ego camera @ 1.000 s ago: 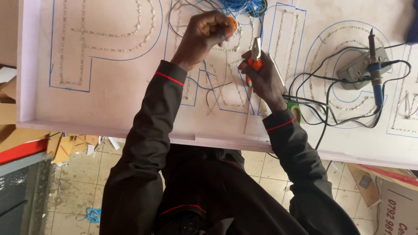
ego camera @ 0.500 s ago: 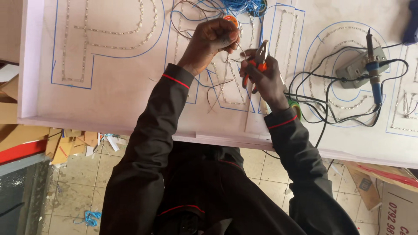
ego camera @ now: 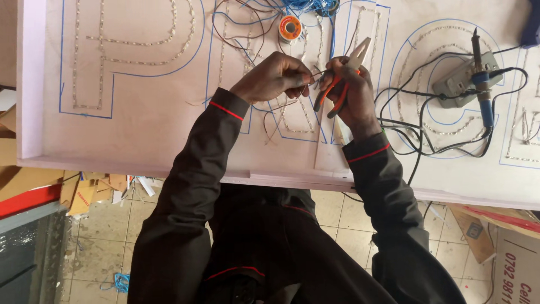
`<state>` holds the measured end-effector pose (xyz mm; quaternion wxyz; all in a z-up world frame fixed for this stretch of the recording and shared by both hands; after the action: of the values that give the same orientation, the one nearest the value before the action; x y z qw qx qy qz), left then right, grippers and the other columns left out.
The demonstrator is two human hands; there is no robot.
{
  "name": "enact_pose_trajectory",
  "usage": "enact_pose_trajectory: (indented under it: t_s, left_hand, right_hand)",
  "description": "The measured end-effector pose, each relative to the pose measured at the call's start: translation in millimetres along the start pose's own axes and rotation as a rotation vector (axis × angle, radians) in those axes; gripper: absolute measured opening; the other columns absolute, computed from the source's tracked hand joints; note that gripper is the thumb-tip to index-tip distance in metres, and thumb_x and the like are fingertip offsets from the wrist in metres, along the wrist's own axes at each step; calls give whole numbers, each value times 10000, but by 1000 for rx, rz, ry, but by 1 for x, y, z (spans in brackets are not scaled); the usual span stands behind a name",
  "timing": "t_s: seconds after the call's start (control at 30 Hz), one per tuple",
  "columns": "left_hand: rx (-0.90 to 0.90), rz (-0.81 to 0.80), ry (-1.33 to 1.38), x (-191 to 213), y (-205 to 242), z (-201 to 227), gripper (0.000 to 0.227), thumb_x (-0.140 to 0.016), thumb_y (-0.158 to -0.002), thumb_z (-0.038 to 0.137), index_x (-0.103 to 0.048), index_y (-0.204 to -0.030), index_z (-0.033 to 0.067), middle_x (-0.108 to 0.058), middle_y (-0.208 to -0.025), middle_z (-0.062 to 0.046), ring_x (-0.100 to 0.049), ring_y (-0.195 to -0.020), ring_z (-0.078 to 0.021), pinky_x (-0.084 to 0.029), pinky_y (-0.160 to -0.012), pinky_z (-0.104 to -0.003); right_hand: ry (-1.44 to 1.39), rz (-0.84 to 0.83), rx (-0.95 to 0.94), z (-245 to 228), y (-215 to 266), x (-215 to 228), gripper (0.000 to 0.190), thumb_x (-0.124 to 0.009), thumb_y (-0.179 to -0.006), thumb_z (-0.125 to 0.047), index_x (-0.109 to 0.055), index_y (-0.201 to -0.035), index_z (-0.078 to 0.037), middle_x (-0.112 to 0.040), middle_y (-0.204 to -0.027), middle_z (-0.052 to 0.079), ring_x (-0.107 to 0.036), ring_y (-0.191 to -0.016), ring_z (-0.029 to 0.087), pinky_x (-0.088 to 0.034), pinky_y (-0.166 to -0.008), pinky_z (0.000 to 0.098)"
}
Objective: The person uses pliers to strip insulation from the ends of blue and red wires on a white board with LED letter outlines. The person repeatedly cuts and strips wire segments while arranging them along the letter shapes.
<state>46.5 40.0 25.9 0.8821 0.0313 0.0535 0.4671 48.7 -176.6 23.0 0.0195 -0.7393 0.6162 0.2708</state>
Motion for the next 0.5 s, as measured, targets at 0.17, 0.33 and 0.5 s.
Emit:
enact_pose_trajectory:
  t_s: [0.17, 0.33, 0.5]
  left_hand:
    - [25, -48, -33, 1, -3, -6, 175, -712, -1108, 213, -816, -1148, 79, -861, -994, -69, -758, -807, -110, -631, -732, -251]
    - [-31, -25, 57, 0, -5, -17, 132, -790, -1078, 117, -810, -1177, 31, -840, -959, -130, -785, -830, -122, -693, -732, -236]
    - [-65, 76, 168, -1, -6, -18, 111, -777, -1089, 104, -778, -1173, 32, -838, -985, -129, -820, -867, -149, -738, -793, -274]
  right_hand:
    - [261, 34, 35, -4, 3, -7, 142, -626, -1074, -168, -691, -1066, -43, -703, -762, 113, -636, -654, 162, -396, -560, 250]
    - [324, -41, 161, 12, -5, 6, 270, -749, -1092, -182, -738, -1205, 63, -739, -779, 184, -811, -752, 249, -506, -512, 222]
    - [430, -129, 191, -7, 12, -18, 384, -752, -1105, -186, -713, -1348, 108, -720, -757, 179, -764, -718, 225, -469, -520, 214]
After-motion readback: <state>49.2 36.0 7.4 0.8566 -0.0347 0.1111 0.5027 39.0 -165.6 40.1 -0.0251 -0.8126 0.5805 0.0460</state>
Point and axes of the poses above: each hand's wrist, its own y-axis away from the middle knuckle, its own x-axis out of the back of the hand, z = x × y, the point moved 3 cm from there along -y, towards the middle knuckle
